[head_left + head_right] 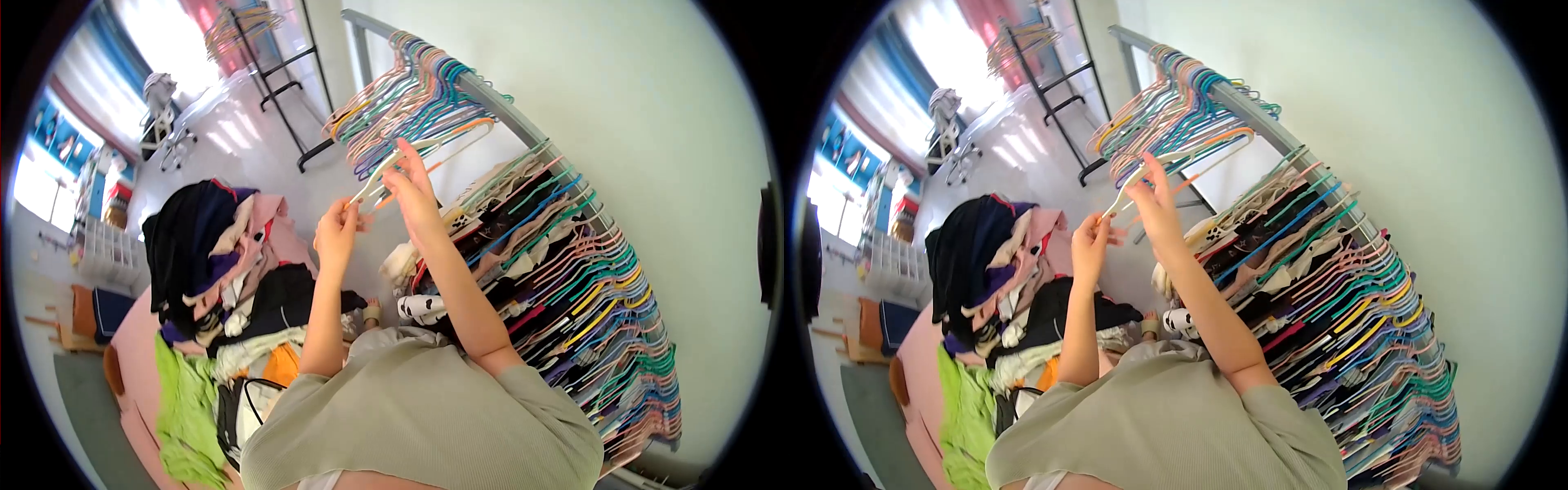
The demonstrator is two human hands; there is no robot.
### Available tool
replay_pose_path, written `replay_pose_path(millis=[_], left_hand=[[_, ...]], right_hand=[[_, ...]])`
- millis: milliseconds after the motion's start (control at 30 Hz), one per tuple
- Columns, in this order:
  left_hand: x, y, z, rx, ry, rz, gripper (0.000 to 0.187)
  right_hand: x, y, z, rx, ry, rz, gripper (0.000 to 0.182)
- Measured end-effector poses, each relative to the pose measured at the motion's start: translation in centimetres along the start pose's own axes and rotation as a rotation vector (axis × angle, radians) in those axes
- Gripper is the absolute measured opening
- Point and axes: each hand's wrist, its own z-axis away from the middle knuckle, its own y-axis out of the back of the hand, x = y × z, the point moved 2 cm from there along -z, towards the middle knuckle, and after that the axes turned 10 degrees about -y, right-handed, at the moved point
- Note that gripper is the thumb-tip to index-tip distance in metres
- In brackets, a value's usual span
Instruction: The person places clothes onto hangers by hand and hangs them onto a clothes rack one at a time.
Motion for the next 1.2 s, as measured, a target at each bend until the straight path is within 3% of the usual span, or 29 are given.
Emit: replay_pose_path(millis=[33, 200, 300, 467, 567, 633, 833, 933, 967, 1000, 1033, 1100, 1133, 1200], left_hand=[[0.3, 0.8, 1.0, -0.056, 0.112, -0.152, 0.024], [2.4, 3.8, 6.3, -0.050, 0.269, -0.323, 0.028], [2.4, 5.2, 9.4, -0.084, 0.227, -0.455, 0.027], [3.0, 7.7, 13.8, -0.042, 0.321, -0.580, 0.025], [4.6, 9.3, 16.2, -0.039, 0.381, -0.512, 0.024], [4.7, 10.2, 18.3, -0.022, 0.308, -0.571, 0.023], [4.7, 13.6, 25.8, 0.248, 0.333, -0.527, 0.033], [5.1, 15.9, 29.5, 0.482, 0.312, -0.514, 0.051], [4.5, 16.6, 30.9, 0.572, 0.208, -0.610, 0.054], [4.1, 17.3, 32.3, 0.660, 0.104, -0.710, 0.057], [4.8, 17.8, 33.2, 0.689, 0.121, -0.717, 0.057], [6.8, 18.7, 35.3, 0.880, 0.079, -1.158, 0.056], [6.6, 19.3, 36.9, 0.907, 0.105, -1.170, 0.056], [6.0, 20.1, 40.0, 0.751, 0.182, -1.226, 0.051]], right_hand=[[0.5, -0.5, 0.6, -0.010, -0.021, -0.005, 0.059], [3.2, -3.4, 3.8, -0.022, -0.035, 0.024, 0.059], [6.7, -4.5, 5.1, -0.093, -0.048, 0.047, 0.065], [10.5, -7.9, 7.9, -0.195, 0.016, 0.138, 0.071], [11.9, -10.3, 9.8, -0.276, 0.009, 0.220, 0.075], [13.2, -11.8, 11.1, -0.297, 0.019, 0.256, 0.073], [18.7, -15.2, 15.6, -0.268, -0.096, 0.271, 0.061], [20.4, -17.0, 18.0, -0.349, -0.038, 0.341, 0.034], [20.8, -17.0, 19.0, -0.444, -0.211, 0.313, 0.027], [22.1, -17.2, 19.5, -0.524, -0.118, 0.389, 0.023], [22.6, -17.5, 20.4, -0.587, -0.132, 0.433, 0.021], [22.4, -18.4, 22.5, -0.696, -0.235, 0.590, 0.016], [22.9, -18.8, 23.3, -0.743, -0.172, 0.646, 0.018], [23.6, -19.4, 24.9, -0.794, -0.165, 0.837, 0.021]])
